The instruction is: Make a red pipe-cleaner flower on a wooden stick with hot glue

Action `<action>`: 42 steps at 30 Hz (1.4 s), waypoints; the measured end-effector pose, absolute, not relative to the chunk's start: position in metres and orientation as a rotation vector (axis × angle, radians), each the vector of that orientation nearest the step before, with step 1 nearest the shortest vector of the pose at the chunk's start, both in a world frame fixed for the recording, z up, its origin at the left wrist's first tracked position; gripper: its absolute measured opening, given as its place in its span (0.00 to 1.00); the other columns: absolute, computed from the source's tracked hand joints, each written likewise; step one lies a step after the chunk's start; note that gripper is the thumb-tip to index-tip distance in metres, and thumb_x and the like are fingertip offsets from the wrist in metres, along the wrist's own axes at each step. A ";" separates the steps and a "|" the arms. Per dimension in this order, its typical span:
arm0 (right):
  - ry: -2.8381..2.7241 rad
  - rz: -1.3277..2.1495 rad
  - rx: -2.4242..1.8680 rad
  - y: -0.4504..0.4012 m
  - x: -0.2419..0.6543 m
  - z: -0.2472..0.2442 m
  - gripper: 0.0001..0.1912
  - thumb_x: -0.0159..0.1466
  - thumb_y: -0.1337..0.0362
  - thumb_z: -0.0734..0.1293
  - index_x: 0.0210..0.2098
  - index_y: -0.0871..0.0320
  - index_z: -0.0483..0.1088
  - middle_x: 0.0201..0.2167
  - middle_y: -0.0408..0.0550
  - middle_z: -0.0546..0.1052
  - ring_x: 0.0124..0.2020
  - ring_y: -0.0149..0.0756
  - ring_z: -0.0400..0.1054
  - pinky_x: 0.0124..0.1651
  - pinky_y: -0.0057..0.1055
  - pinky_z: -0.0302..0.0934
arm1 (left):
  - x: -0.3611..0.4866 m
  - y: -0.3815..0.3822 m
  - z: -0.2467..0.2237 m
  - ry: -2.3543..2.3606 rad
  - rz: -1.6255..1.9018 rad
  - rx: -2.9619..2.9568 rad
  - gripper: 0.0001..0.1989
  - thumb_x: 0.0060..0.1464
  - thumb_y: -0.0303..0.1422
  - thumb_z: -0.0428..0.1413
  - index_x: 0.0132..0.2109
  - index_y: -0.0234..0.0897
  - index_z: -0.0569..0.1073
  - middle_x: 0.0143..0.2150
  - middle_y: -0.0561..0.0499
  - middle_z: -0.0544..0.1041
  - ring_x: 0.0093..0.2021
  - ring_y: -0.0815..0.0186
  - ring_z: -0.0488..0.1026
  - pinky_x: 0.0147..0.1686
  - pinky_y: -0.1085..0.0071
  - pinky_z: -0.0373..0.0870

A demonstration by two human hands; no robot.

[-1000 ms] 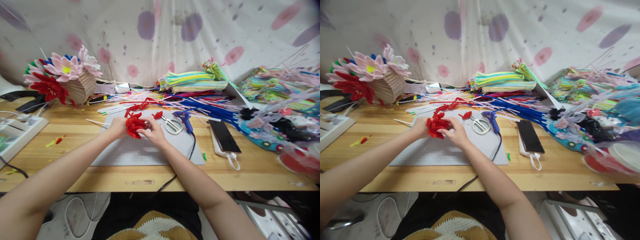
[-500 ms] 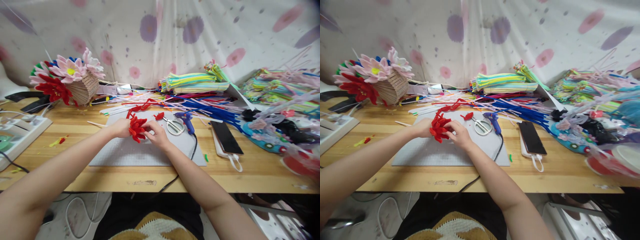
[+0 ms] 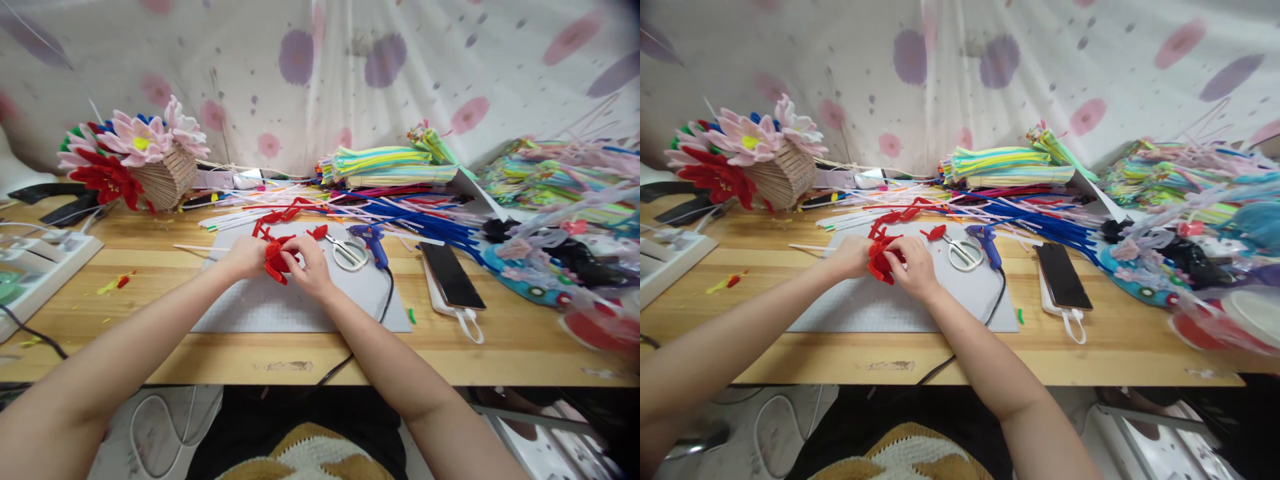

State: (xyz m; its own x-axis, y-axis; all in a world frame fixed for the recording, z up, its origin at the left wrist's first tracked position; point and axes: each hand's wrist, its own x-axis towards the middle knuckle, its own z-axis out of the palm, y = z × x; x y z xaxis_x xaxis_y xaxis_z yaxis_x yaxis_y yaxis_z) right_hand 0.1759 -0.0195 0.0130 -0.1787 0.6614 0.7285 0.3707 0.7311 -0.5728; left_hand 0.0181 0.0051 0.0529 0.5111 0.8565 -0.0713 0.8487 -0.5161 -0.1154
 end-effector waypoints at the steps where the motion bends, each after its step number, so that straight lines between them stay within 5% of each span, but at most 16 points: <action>1: -1.792 0.313 -0.807 -0.018 0.176 0.011 0.07 0.63 0.62 0.59 0.31 0.57 0.66 0.29 0.47 0.72 0.33 0.34 0.64 0.41 0.34 0.60 | 0.017 0.005 0.052 -1.517 0.161 -2.664 0.13 0.49 0.42 0.51 0.31 0.39 0.74 0.31 0.48 0.77 0.33 0.60 0.74 0.29 0.71 0.60; 7: -1.781 0.316 -0.812 -0.013 0.174 0.004 0.09 0.63 0.61 0.60 0.30 0.56 0.67 0.28 0.47 0.73 0.34 0.35 0.65 0.40 0.34 0.60 | 0.014 0.007 0.045 -1.495 0.092 -2.625 0.13 0.49 0.42 0.52 0.27 0.37 0.73 0.27 0.47 0.77 0.30 0.61 0.74 0.26 0.71 0.59; 10: -1.819 0.378 -0.801 -0.013 0.179 0.005 0.09 0.63 0.59 0.60 0.37 0.56 0.68 0.34 0.48 0.74 0.37 0.35 0.66 0.43 0.35 0.62 | 0.012 0.008 0.045 -1.510 0.056 -2.644 0.13 0.48 0.42 0.52 0.31 0.39 0.76 0.30 0.47 0.78 0.31 0.61 0.74 0.28 0.72 0.60; 16: -2.078 0.322 -0.648 -0.017 0.187 0.009 0.34 0.56 0.52 0.66 0.58 0.56 0.53 0.52 0.56 0.67 0.51 0.43 0.61 0.52 0.43 0.59 | -0.010 0.011 0.037 -1.307 -0.155 -2.877 0.20 0.45 0.48 0.53 0.41 0.44 0.77 0.38 0.49 0.79 0.37 0.61 0.75 0.33 0.72 0.63; 23: -2.133 0.352 -0.607 -0.018 0.174 0.002 0.22 0.63 0.66 0.58 0.57 0.54 0.54 0.48 0.54 0.68 0.50 0.38 0.62 0.51 0.40 0.61 | -0.024 0.013 0.028 -1.278 -0.310 -2.895 0.20 0.43 0.49 0.54 0.37 0.41 0.78 0.32 0.50 0.79 0.31 0.62 0.74 0.31 0.71 0.65; 28: -1.989 0.343 -0.636 -0.025 0.177 0.008 0.38 0.54 0.51 0.68 0.59 0.54 0.50 0.49 0.56 0.65 0.47 0.41 0.62 0.45 0.41 0.64 | -0.024 0.008 0.028 -1.256 -0.694 -2.714 0.21 0.45 0.50 0.53 0.37 0.39 0.77 0.32 0.47 0.78 0.33 0.62 0.73 0.34 0.70 0.65; 32: -1.899 0.379 -0.667 -0.028 0.176 0.007 0.38 0.53 0.50 0.68 0.58 0.53 0.51 0.47 0.55 0.65 0.45 0.40 0.63 0.46 0.41 0.64 | -0.018 0.007 0.028 -1.315 -0.857 -2.492 0.18 0.51 0.47 0.48 0.29 0.39 0.73 0.24 0.48 0.73 0.28 0.64 0.70 0.31 0.69 0.64; 38: -1.836 0.573 -0.836 -0.025 0.167 -0.002 0.64 0.38 0.41 0.72 0.64 0.52 0.35 0.62 0.60 0.48 0.61 0.51 0.49 0.57 0.51 0.54 | -0.010 0.010 0.026 -1.409 -0.686 -2.447 0.15 0.49 0.43 0.51 0.26 0.36 0.71 0.24 0.46 0.73 0.28 0.62 0.70 0.27 0.69 0.61; 42: -1.879 0.630 -0.854 -0.023 0.163 -0.002 0.69 0.35 0.41 0.73 0.64 0.53 0.32 0.64 0.60 0.45 0.64 0.52 0.41 0.62 0.53 0.44 | -0.005 0.008 0.023 -1.483 -0.508 -2.481 0.13 0.47 0.40 0.52 0.25 0.35 0.71 0.24 0.43 0.75 0.27 0.59 0.71 0.25 0.68 0.60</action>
State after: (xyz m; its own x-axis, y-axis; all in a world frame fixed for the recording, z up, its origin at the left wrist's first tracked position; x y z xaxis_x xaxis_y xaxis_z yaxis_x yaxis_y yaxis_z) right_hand 0.1628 -0.0230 -0.0025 -0.3110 0.7785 0.5452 0.2922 0.6242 -0.7246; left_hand -0.0055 0.0079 0.0230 0.4355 0.8097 0.3933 0.8809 -0.4734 -0.0008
